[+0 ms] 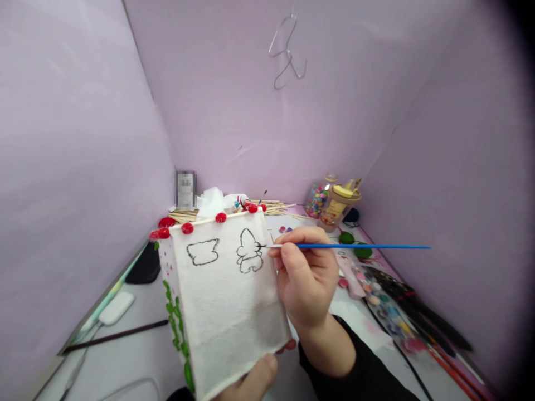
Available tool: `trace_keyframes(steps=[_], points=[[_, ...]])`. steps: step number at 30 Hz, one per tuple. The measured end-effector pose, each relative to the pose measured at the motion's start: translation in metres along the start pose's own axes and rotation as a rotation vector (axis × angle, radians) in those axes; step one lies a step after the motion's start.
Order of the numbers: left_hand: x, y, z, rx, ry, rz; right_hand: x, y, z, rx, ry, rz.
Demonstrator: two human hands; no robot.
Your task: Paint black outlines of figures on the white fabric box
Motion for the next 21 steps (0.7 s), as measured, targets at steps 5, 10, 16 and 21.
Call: trace_keyframes(steps=[5,10,16,21], points=[[0.0,0.001,0.002,-0.037,-0.022,0.002,-0.005,-0.003,-0.001,-0.006,0.012,-0.011],[-0.01,0.008,0.01,-0.129,-0.026,0.113,0.01,0.023,0.01,0.002,-0.039,-0.019],[-0.018,0.011,0.012,-0.077,-0.143,0.168,0.101,0.075,-0.028,-0.27,-0.313,-0.016],[-0.012,0.014,0.017,-0.016,-0.053,0.17,0.151,0.052,-0.088,-0.506,-0.45,0.026]])
Point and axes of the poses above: each hand's wrist, its own y-axis towards the middle knuckle, its own x-axis out of the back of the hand, z = x × y, the point moved 3 cm from there along y, towards the middle knuckle, and after that the axes turned 7 degrees about -z, right-handed, at the moved point
